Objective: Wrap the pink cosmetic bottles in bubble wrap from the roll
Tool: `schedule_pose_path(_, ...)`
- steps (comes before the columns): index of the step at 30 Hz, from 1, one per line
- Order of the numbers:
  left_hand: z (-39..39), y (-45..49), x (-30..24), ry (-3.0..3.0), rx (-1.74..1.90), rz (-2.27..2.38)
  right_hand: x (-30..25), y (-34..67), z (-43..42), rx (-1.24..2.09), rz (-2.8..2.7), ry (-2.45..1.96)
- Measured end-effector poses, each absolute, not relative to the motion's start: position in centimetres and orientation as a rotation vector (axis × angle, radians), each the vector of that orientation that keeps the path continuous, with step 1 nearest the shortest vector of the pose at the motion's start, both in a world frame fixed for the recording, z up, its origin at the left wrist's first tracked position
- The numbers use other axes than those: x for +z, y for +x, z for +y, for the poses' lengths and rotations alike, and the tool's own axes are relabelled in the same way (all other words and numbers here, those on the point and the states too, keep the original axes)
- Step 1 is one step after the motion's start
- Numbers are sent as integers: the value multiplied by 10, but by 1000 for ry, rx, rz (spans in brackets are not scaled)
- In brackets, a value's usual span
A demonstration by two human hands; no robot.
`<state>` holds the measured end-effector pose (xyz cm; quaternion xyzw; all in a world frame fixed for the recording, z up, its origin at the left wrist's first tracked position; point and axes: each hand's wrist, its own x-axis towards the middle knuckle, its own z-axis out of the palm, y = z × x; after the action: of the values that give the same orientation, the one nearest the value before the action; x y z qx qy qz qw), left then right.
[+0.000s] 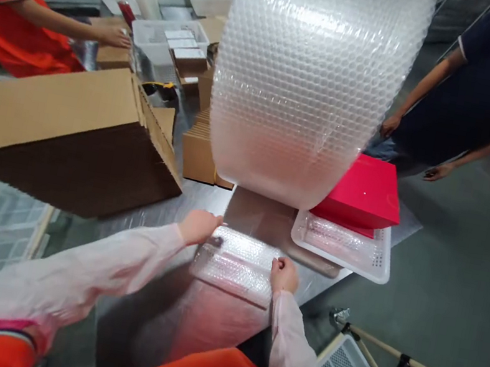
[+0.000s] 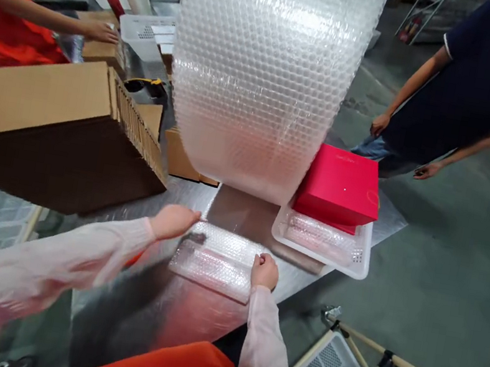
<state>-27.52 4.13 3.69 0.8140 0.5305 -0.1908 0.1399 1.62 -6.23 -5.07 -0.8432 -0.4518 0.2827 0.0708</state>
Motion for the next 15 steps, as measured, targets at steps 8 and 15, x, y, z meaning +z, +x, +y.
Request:
schedule_pose_path(8, 23, -122, -4, 2450, -417, 1108, -56, 32, -55, 926, -1209, -2609)
schedule_pose_path(15, 33, -124, -22, 2427, -478, 1076, -61, 30, -54, 950, -1202, -2623)
